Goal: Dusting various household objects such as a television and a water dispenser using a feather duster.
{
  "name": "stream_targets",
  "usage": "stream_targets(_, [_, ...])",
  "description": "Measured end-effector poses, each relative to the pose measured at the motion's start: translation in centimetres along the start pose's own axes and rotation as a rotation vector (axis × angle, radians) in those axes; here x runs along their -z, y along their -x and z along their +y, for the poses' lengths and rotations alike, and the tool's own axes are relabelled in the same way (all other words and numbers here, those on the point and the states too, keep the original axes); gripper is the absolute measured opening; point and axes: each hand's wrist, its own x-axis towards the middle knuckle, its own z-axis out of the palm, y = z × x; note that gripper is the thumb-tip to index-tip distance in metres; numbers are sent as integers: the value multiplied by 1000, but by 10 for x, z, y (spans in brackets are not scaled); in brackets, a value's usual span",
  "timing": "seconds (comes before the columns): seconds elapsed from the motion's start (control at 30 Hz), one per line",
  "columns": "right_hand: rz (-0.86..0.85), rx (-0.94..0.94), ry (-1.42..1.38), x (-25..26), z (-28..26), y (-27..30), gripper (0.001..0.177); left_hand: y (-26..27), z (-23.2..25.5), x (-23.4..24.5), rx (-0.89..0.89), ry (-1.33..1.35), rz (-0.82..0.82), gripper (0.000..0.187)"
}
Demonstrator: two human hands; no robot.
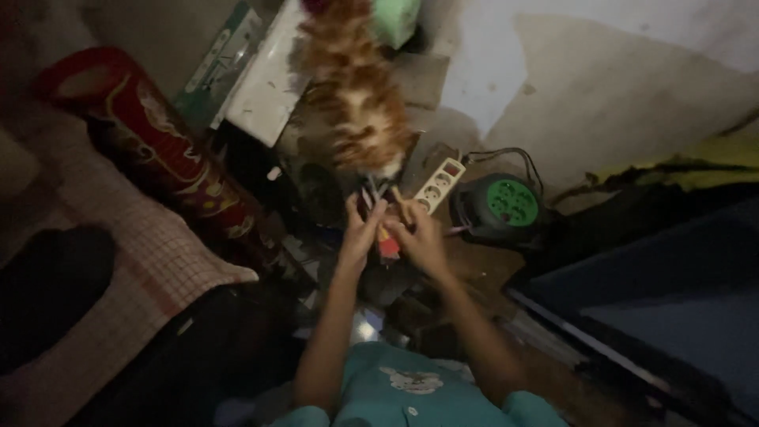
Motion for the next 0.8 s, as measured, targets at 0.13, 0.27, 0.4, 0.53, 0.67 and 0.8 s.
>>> stream_targets(0.13, [-107, -143, -294, 2, -18, 11, 29, 17, 7, -10, 335, 54, -31, 93])
stream_targets(0.27, [-69, -117, -417, 16, -21, 21, 26, -1, -52, 6, -31, 254, -68, 52])
stream_targets(0.4, [-10, -363, -316, 34, -36, 38, 27, 14, -31, 6, 106, 225, -56, 45])
stream_targets(0.53, [63, -357, -367, 35, -11, 73, 28, 23, -43, 8, 79, 160, -172, 45])
stream_targets(0.67, [137, -257, -528, 54, -10, 97, 25, 13, -48, -4, 74, 203, -215, 48])
stream_targets(0.8, [218, -192, -444, 85, -3, 116, 25, -9, -51, -56, 28, 300, -395, 52])
